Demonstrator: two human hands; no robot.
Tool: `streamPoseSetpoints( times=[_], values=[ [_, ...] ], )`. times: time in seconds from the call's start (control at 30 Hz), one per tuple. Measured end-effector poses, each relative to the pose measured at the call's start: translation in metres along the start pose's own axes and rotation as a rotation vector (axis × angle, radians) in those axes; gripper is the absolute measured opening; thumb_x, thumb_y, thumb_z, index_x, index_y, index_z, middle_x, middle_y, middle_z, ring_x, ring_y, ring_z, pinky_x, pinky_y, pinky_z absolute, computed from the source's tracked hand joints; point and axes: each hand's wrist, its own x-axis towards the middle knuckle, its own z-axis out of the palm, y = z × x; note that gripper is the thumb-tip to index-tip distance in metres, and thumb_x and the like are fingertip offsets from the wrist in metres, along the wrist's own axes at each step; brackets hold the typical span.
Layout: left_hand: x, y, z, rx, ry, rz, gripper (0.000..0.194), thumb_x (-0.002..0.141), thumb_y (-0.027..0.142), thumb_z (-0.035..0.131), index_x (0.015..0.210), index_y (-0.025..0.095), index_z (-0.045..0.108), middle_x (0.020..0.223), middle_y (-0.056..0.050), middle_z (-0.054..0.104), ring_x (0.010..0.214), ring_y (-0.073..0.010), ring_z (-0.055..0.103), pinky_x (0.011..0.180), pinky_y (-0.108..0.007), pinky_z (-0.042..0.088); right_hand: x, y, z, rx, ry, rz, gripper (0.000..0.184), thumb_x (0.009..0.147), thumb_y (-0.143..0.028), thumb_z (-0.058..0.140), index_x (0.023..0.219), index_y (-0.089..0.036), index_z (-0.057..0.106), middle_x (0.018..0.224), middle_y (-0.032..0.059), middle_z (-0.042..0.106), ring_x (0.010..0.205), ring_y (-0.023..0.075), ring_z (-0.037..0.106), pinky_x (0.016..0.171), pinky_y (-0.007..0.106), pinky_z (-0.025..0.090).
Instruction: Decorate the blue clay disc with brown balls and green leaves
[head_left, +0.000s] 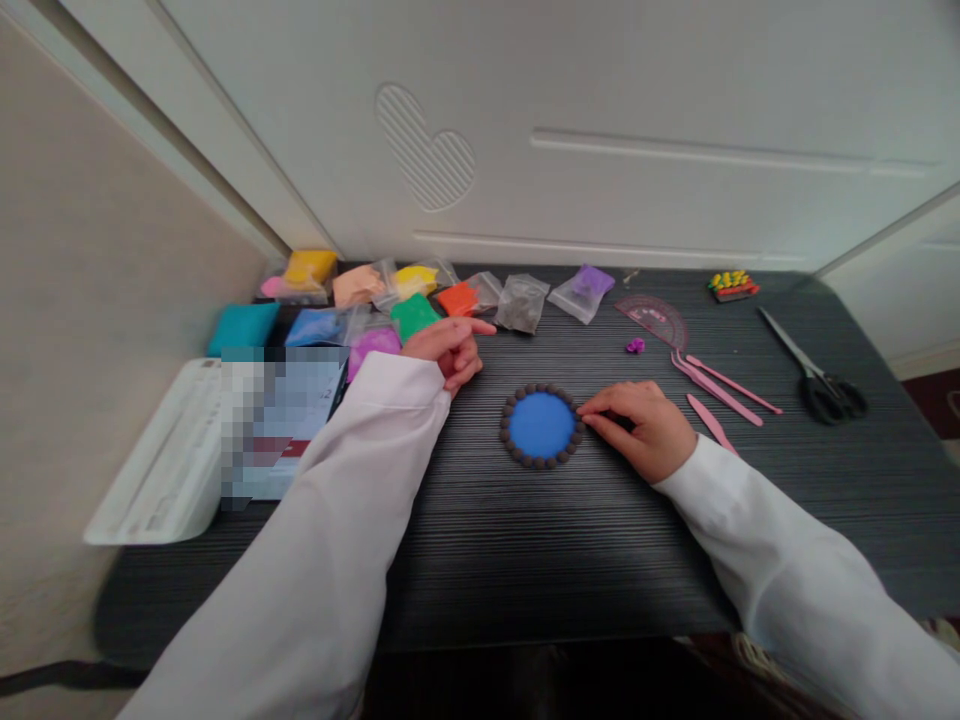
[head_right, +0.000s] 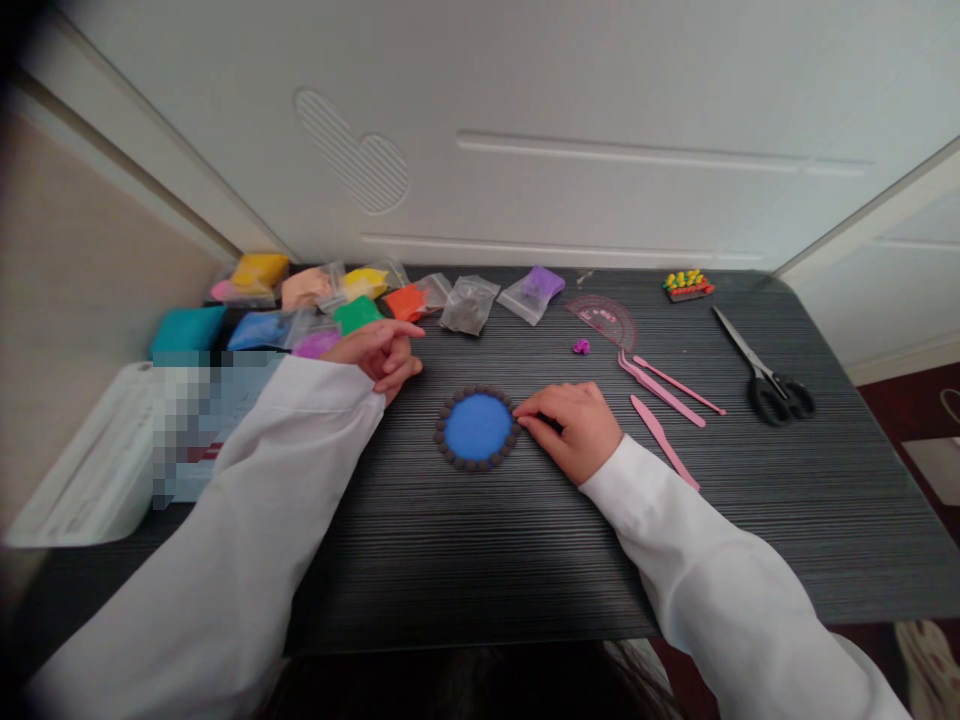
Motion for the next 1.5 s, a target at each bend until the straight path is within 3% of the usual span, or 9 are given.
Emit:
streamPoseSetpoints(
  times=[0.2, 0.33, 0.5, 0.67, 0.8, 0.9, 1.17, 1.5],
  values=[
    [-0.001, 0.000, -0.001, -0.027, -0.036, 0.024, 0.020, 0.076, 0.013, 0.039, 0.080, 0.009, 0.058, 0.042, 0.006, 0.041, 0.026, -0.0031, 0.034, 0.040, -0.021, 0.027, -0.001, 0.001, -0.004, 0.052, 0.036, 0.006, 0.016, 0.079, -0.026, 0.047, 0.090, -0.023, 0.059, 0.085, 0.0012, 0.064, 0.077, 0.0140, 0.056, 0.074, 0.031, 0.037],
    [0.000, -0.001, -0.001, -0.016, -0.025, 0.032, 0.019, 0.076, 0.014, 0.040, 0.079, 0.010, 0.058, 0.041, 0.006, 0.041, 0.025, -0.0029, 0.034, 0.044, -0.023, 0.032, -0.002, 0.001, -0.006, 0.063, 0.059, 0.008, 0.013, 0.078, -0.025, 0.048, 0.085, -0.021, 0.058, 0.081, 0.0021, 0.062, 0.073, 0.0133, 0.055, 0.071, 0.029, 0.040],
    [0.000, -0.003, -0.001, 0.030, -0.041, 0.044, 0.015, 0.074, 0.020, 0.049, 0.080, 0.010, 0.059, 0.041, 0.007, 0.040, 0.026, -0.0027, 0.033, 0.040, -0.022, 0.029, -0.002, -0.001, -0.005, 0.025, 0.027, -0.039, 0.014, 0.078, -0.024, 0.047, 0.085, -0.020, 0.059, 0.083, 0.0030, 0.062, 0.078, 0.0146, 0.055, 0.075, 0.031, 0.039],
    [-0.007, -0.007, 0.010, 0.378, -0.022, 0.031, 0.019, 0.068, 0.027, 0.057, 0.079, 0.013, 0.061, 0.039, 0.007, 0.037, 0.032, -0.0035, 0.031, 0.035, -0.019, 0.019, -0.004, -0.002, -0.005, 0.026, 0.060, -0.077, 0.019, 0.077, -0.018, 0.045, 0.089, -0.020, 0.059, 0.085, 0.0038, 0.062, 0.082, 0.0156, 0.055, 0.075, 0.032, 0.038],
    [-0.012, -0.013, 0.020, 0.782, -0.058, 0.170, 0.017, 0.067, 0.025, 0.057, 0.075, 0.013, 0.064, 0.054, 0.002, 0.051, 0.047, -0.0052, 0.042, 0.044, -0.019, 0.031, -0.005, -0.002, -0.004, 0.016, 0.057, -0.103, 0.021, 0.075, -0.014, 0.045, 0.089, -0.020, 0.060, 0.085, 0.0034, 0.062, 0.081, 0.0153, 0.056, 0.075, 0.033, 0.038],
    [-0.014, -0.016, 0.020, 0.969, -0.122, 0.226, 0.020, 0.068, 0.026, 0.055, 0.079, 0.013, 0.065, 0.059, 0.000, 0.053, 0.049, -0.0055, 0.043, 0.047, -0.019, 0.034, -0.005, -0.002, -0.004, 0.005, 0.054, -0.105, 0.022, 0.075, -0.014, 0.045, 0.089, -0.021, 0.060, 0.085, 0.0031, 0.062, 0.081, 0.0151, 0.056, 0.075, 0.033, 0.038],
    [-0.021, -0.019, 0.018, 1.230, 0.075, 0.286, 0.020, 0.069, 0.023, 0.050, 0.081, 0.015, 0.064, 0.051, 0.003, 0.049, 0.047, -0.0061, 0.041, 0.048, -0.018, 0.033, -0.006, -0.003, -0.005, 0.005, 0.037, -0.098, 0.022, 0.074, -0.013, 0.046, 0.089, -0.021, 0.060, 0.085, 0.0024, 0.062, 0.081, 0.0143, 0.056, 0.077, 0.034, 0.037],
    [-0.021, -0.015, 0.019, 1.342, 0.028, 0.273, 0.022, 0.071, 0.028, 0.050, 0.085, 0.017, 0.064, 0.051, 0.003, 0.052, 0.050, -0.0075, 0.045, 0.055, -0.020, 0.036, -0.007, -0.004, -0.007, 0.020, 0.053, -0.133, 0.026, 0.072, -0.010, 0.048, 0.093, -0.020, 0.059, 0.085, 0.0034, 0.061, 0.080, 0.0145, 0.055, 0.073, 0.033, 0.039]
  ],
)
